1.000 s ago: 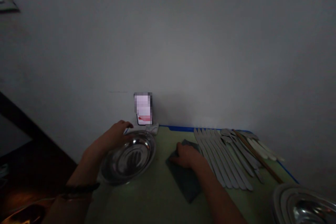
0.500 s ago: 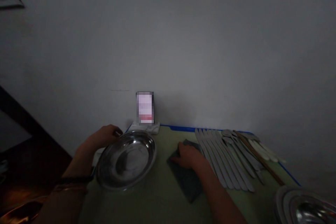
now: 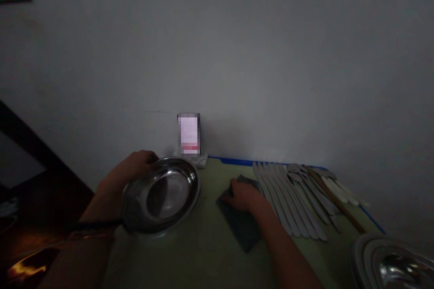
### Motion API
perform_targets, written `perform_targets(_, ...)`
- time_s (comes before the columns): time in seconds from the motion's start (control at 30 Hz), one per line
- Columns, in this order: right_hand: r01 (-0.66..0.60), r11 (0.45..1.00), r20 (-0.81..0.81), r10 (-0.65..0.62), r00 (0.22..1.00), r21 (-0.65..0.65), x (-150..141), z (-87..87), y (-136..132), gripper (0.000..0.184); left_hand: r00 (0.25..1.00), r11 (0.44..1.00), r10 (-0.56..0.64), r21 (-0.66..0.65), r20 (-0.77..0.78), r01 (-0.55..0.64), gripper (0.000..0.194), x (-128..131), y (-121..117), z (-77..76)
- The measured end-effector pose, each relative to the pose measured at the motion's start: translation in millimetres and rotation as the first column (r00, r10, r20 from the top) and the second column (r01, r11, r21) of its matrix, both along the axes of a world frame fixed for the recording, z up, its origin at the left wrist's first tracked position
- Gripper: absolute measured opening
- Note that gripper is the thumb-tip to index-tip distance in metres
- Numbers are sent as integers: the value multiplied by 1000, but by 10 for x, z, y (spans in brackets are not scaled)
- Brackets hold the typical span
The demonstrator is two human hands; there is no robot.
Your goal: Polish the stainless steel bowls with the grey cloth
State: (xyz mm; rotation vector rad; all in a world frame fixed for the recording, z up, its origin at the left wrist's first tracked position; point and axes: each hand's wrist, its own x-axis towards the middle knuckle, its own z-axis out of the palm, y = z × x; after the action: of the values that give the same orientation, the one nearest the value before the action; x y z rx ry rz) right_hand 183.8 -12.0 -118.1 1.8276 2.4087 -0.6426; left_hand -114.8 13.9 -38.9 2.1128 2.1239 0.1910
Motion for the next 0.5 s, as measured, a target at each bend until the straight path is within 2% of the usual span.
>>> perform_targets(0.17,-5,1000,-22,4,1000,-25,29,-15,15,46,995,999,-37,34,90,34,32,19,-173,252)
perform_targets(0.27,-13,999,-44,11,999,-51,79,99,5,47,985,983,-74,180,153,46,35,85,-268,382)
perform_targets(0.33,-15,996,-160,1,987,-86,107,239,-30,50,977,956,-118,287,179,62,37,162,-296,426)
perform_targets(0.37,-16,992,-292,-20,956,-121,115,321,-58,54,970,943,-137,325,200,66,37,212,-299,431)
perform_targets(0.4,-25,985,-463,-57,884,-169,118,405,-90,60,960,934,-158,350,231,69,37,270,-295,424)
perform_targets(0.47,-70,958,-731,-163,662,-277,120,559,-159,76,930,926,-181,375,321,51,35,406,-279,384)
perform_targets(0.5,-66,950,-783,-210,586,-304,125,621,-187,81,908,925,-195,377,371,44,33,481,-270,356)
